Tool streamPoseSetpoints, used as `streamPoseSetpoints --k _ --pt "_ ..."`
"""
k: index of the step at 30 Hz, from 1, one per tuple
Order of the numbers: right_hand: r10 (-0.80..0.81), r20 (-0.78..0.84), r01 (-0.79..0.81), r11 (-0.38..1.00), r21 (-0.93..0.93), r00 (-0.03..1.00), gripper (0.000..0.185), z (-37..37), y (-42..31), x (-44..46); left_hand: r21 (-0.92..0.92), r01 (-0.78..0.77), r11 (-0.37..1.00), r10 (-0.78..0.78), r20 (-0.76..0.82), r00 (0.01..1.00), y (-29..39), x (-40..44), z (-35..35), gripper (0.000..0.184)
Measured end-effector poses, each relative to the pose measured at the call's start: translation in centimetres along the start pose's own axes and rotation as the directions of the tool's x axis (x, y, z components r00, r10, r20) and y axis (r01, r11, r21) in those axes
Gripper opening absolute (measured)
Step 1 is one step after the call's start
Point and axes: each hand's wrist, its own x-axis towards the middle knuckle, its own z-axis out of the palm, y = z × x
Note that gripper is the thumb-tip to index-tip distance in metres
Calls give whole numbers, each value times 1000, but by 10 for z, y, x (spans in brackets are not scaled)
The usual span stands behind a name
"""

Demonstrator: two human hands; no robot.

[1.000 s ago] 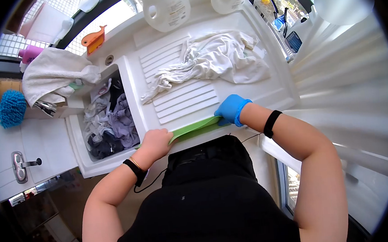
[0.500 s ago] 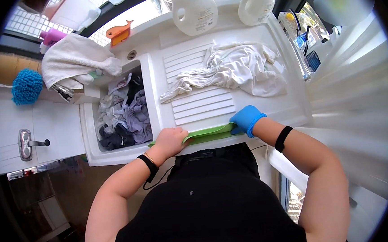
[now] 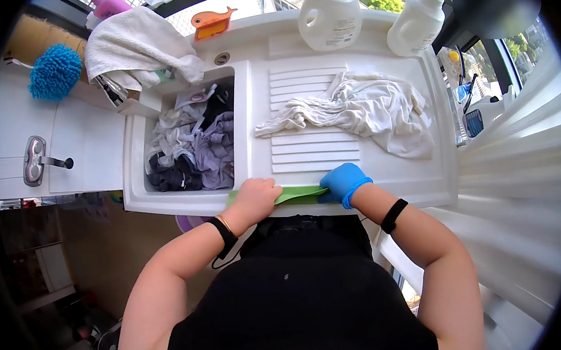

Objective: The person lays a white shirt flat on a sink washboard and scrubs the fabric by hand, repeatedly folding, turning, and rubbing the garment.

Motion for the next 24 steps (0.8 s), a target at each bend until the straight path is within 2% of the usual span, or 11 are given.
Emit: streamPoseSetpoints --k 2,5,6,7,10,12,15,17,20,22,24 --pt "25 4 -25 1000 17 1000 41 -6 -1 0 -1 12 1000 -12 16 1000 -2 6 2 24" --pt "38 33 -39 999 28 999 43 -11 -4 -7 -78 68 995 -53 181 982 -1 14 -30 43" --pt "28 26 -30 998 52 999 45 -11 -2 -13 -130 72 989 -36 261 965 -8 16 -38 56" --pt "17 17 -18 997 74 1000 48 -14 1 -19 -191 90 978 -27 311 950 -16 18 -50 54" --pt "84 197 -107 988 112 977 52 -44 9 -41 -326 184 927 -37 410 911 -33 22 -86 46" --pt "115 289 -151 983 106 950 52 -72 10 -50 -305 141 942 -64 250 966 -56 30 -88 40" --pt "140 152 -156 983 101 978 49 -98 18 -40 -249 51 967 -52 0 999 -75 56 -83 26" --pt "66 -76 -61 996 60 995 41 -103 28 -17 -241 -76 968 25 -210 977 -71 81 -75 25" --pt "-19 -345 -16 995 -99 938 38 -109 40 28 -181 -102 978 27 -377 926 -51 116 -62 19" --pt "-153 -521 5 962 -274 839 38 -101 55 54 -100 -101 990 63 -333 941 -57 133 -39 18" --pt "-26 -424 -85 967 -239 905 39 -101 72 57 -45 -154 987 135 -281 950 -65 138 -27 18"
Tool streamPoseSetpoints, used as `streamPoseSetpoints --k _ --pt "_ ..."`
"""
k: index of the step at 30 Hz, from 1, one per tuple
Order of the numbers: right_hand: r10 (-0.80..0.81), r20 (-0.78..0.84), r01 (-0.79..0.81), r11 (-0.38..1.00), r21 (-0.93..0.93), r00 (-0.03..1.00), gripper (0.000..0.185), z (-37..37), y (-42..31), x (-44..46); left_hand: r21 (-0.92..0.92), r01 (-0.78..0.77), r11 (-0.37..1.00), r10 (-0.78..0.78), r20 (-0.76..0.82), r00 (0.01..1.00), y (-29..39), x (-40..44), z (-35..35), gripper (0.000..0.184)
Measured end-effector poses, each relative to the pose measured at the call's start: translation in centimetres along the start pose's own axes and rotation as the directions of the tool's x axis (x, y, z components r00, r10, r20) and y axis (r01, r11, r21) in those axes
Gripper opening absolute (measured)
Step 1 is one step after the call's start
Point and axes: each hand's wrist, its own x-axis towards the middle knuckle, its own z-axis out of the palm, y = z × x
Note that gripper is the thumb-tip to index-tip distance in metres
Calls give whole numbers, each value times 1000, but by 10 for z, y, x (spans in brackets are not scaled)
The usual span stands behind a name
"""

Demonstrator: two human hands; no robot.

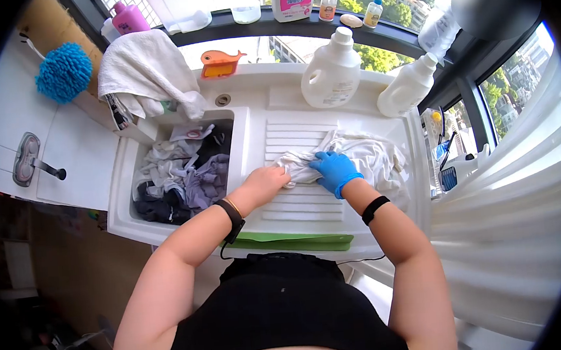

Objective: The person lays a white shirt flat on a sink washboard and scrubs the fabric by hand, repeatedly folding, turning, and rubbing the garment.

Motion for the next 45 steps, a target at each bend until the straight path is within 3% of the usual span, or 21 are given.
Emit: streamPoseSetpoints --k 2,5,8,9,12,14,15,16,18,21,27,35,36,38,39,40,41,42,43,45 --pt "76 115 -81 996 39 990 41 -4 15 -9 -15 -103 995 104 69 992 -4 -13 -9 19" --pt "158 171 -177 978 107 973 43 -8 28 -39 -45 -80 996 87 174 981 0 -44 -37 18" --pt "94 291 -122 989 81 952 45 -26 25 -54 -106 83 991 -47 305 951 12 -58 -66 23" --pt "40 238 -59 996 72 971 47 -30 23 -52 -121 141 983 -93 340 936 14 -57 -71 24" --pt "-142 89 136 988 67 986 55 -24 7 -35 -118 125 985 -105 163 981 16 -39 -52 43" --pt "-289 0 287 953 100 957 65 7 2 -21 -94 -7 996 11 49 999 24 -24 -33 56" --pt "-288 33 284 954 98 957 69 20 2 -20 -73 -72 995 72 -9 997 24 -21 -23 63" --pt "-287 66 281 955 95 956 74 30 -2 -23 -29 -106 994 110 221 969 19 -21 -12 74" --pt "-266 205 246 962 119 942 83 37 -3 -26 -91 -118 989 138 251 958 12 -28 2 71" --pt "-247 239 222 967 127 939 77 38 2 -22 -96 -129 987 151 283 947 -4 -22 12 67" --pt "-288 125 259 944 204 949 71 46 11 -2 -117 -113 987 141 271 952 -9 -5 6 62" --pt "-258 89 251 965 80 962 66 48 2 -7 -116 -115 987 140 238 961 -9 -11 18 57" --pt "-272 79 260 956 139 959 63 44 4 -9 -70 -140 988 150 178 972 -8 -11 19 56" --pt "-271 28 253 925 283 962 53 32 9 -7 -187 -79 979 112 174 978 -21 -6 16 55" --pt "-153 -10 144 900 412 988 51 28 14 -1 -254 -50 966 97 178 979 -24 -5 10 54" --pt "-23 -25 33 839 542 999 49 29 17 4 -277 30 960 -56 -85 995 -22 -10 7 55" --pt "113 -15 -75 744 664 994 47 32 19 7 -242 198 950 -212 -34 977 -23 -16 4 55" --pt "147 -149 -51 857 512 978 48 39 23 15 -204 352 913 -357 15 934 -17 -20 -12 55" --pt "201 -62 -145 857 494 978 49 29 20 18 -165 491 856 -488 59 871 -12 -22 -21 55" --pt "311 104 -325 843 428 945 51 6 2 32 -177 535 826 -525 106 845 -18 -28 -12 55"
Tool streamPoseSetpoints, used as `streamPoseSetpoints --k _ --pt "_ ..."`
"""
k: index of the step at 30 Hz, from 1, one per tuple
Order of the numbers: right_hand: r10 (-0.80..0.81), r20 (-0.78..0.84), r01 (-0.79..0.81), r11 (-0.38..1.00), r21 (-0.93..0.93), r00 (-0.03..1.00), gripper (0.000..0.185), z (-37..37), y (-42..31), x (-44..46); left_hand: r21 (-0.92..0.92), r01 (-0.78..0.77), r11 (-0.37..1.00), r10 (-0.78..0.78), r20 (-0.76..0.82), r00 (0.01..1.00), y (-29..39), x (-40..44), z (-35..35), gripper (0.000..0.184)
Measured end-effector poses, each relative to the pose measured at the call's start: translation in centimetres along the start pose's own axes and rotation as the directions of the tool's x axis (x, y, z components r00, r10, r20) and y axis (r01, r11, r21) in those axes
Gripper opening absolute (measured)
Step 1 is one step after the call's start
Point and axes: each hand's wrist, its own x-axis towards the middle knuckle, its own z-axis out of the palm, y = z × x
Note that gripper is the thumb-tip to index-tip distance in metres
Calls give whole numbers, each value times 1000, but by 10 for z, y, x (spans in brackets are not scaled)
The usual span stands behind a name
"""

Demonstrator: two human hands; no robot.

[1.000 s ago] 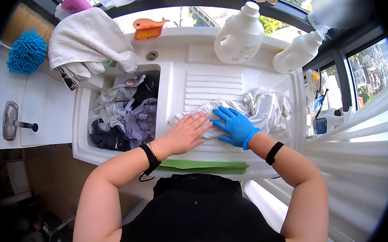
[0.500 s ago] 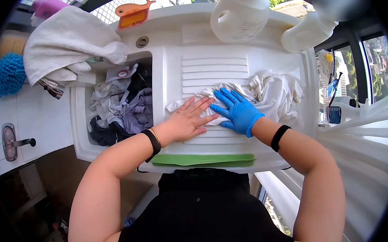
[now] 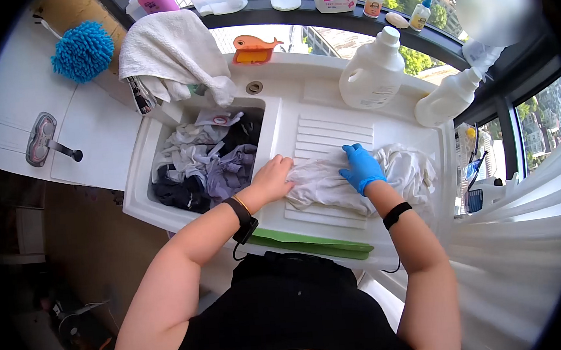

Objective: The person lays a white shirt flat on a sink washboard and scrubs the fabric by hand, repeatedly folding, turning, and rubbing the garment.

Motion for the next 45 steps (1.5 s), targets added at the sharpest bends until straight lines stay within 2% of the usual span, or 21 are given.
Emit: streamPoseSetpoints --k 3,6,7,10,12,13,14,15,16,18,19,21,22,24,26,28,32,38,42,43,45 --pt "192 173 -196 980 11 966 50 -14 -15 11 -159 39 986 -33 44 998 -7 3 -4 33" --pt "-5 235 82 945 -317 972 44 -21 1 28 -383 103 918 -67 108 992 -22 9 -8 22" --pt "-160 121 190 934 -301 980 39 -19 14 31 -483 142 864 -89 130 987 -27 11 -10 23" --pt "2 182 -46 971 234 983 37 -52 34 44 -736 200 646 -131 150 980 -36 24 -23 23" --pt "-20 12 13 906 423 1000 27 -76 37 41 -837 102 538 -102 56 993 -26 29 -43 19" --pt "3 -99 33 934 357 995 23 -94 26 36 -863 51 503 -108 -5 994 -16 31 -57 16" --pt "-43 -303 158 918 363 952 20 -105 12 26 -884 0 468 -119 -63 991 -8 34 -69 13" --pt "-145 -475 282 931 231 868 19 -117 -4 13 -915 36 403 -122 -14 992 -9 37 -76 12" --pt "-256 -614 381 921 79 746 20 -127 -20 -1 -913 -61 404 -79 -101 992 -12 41 -75 12" --pt "-425 -592 423 893 -152 684 24 -125 -52 -37 -883 -244 401 0 -266 964 -23 44 -71 12" --pt "-503 -457 473 860 -188 733 27 -110 -56 -49 -828 -216 517 1 -252 968 -38 42 -65 13" --pt "-500 -28 491 858 -148 866 28 -67 -56 -70 -721 -169 671 -68 -287 955 -69 31 -50 13" --pt "-507 189 539 815 -212 841 29 -49 -50 -80 -658 -143 739 -94 -311 946 -85 26 -45 14" --pt "-478 431 547 836 -43 765 25 -10 -19 -95 -565 -89 821 -176 -398 900 -120 11 -38 14" --pt "-465 304 482 876 21 831 21 0 -18 -104 -750 145 645 -479 -249 842 -159 -2 -33 15" --pt "-414 216 406 910 84 884 18 -1 -22 -106 -959 201 198 -712 0 702 -181 -15 -40 20" --pt "-363 40 354 925 142 931 15 -5 -31 -100 -950 93 -297 -674 278 684 -251 -33 -18 26" --pt "-355 -58 360 915 182 933 11 -13 -53 -91 -939 -7 -344 -733 263 628 -289 -24 25 19" --pt "-328 -73 336 922 192 942 10 -12 -48 -95 -915 -94 -393 -719 242 652 -274 -17 14 17" --pt "-317 -71 325 926 193 946 10 -12 -46 -96 -948 -60 -311 -761 211 613 -281 -18 19 17" --pt "-311 -75 320 927 194 947 10 -12 -43 -96 -906 26 -423 -670 332 663 -284 -21 7 25"
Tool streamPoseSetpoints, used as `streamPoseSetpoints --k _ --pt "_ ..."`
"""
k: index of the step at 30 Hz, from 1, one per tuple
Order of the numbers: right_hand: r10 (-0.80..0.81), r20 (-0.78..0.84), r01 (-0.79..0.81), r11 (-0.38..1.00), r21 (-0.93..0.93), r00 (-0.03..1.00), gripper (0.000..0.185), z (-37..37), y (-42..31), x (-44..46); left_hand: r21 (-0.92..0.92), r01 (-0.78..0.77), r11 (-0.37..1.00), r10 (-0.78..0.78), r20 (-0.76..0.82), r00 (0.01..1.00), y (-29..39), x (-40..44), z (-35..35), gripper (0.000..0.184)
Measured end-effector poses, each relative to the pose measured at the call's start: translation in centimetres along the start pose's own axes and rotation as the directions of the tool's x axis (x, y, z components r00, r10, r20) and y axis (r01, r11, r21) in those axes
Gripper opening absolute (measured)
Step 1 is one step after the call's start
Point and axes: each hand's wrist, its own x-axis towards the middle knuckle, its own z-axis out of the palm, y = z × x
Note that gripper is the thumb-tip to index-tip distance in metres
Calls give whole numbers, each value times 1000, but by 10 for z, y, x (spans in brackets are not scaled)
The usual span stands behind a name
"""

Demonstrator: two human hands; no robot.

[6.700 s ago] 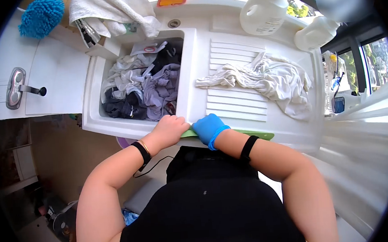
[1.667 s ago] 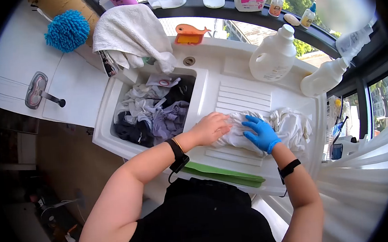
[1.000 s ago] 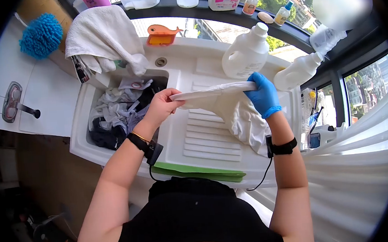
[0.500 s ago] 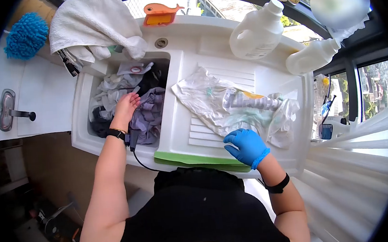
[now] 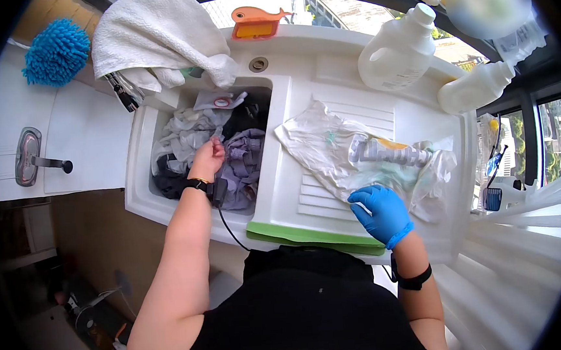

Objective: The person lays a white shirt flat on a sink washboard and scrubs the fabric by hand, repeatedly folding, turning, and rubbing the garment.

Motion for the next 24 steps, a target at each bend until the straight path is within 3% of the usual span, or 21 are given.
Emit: streamPoseSetpoints --k 1,2,5,6,9,10,11,12,14,15,16,18,21,22,24 --pt "-1 -4 1 1000 1 1000 10 0 1 -1 0 77 997 -77 34 996 7 -12 15 30" --pt "-3 -7 3 1000 4 1000 10 -1 2 -2 141 24 990 -8 -114 993 10 -34 51 44" --pt "1 -18 -1 1000 3 1000 10 -1 2 -3 466 -122 876 144 -12 989 16 -70 93 49" --pt "2 -17 -2 1000 -2 1000 10 0 4 -3 653 -193 732 220 41 975 14 -60 97 67" --pt "-1 -13 1 1000 -9 1000 10 4 8 -4 886 -403 231 474 259 841 -11 -73 138 79" --pt "-3 -10 3 1000 -7 1000 10 6 9 -3 897 -421 134 413 336 847 -12 -106 165 83" --pt "-6 -7 5 1000 -6 1000 11 6 10 -2 885 -465 36 408 411 815 -20 -118 179 78" --pt "1 6 -1 1000 -12 1000 11 6 10 -2 817 -568 -99 479 539 693 -35 -128 191 68" --pt "19 26 -19 999 -26 999 12 6 8 -1 637 -749 -180 321 758 568 -56 -129 201 29" --pt "17 26 -16 999 -40 1000 12 6 10 0 487 -847 -212 204 870 449 -67 -122 200 18" --pt "19 28 -17 999 -51 999 13 7 12 -2 421 -886 -196 136 906 400 -79 -131 202 29" --pt "18 44 -15 997 -74 999 13 11 17 -3 237 -910 -341 -98 953 285 -95 -141 205 58" --pt "22 81 -12 992 -123 997 14 13 28 -5 227 -838 -496 -289 867 405 -113 -149 189 75" --pt "23 82 -10 988 -152 996 13 12 32 -5 200 -801 -564 -283 864 415 -115 -153 185 83" --pt "48 125 -22 979 -202 991 13 10 40 -7 211 -791 -575 -316 834 453 -110 -163 179 84"
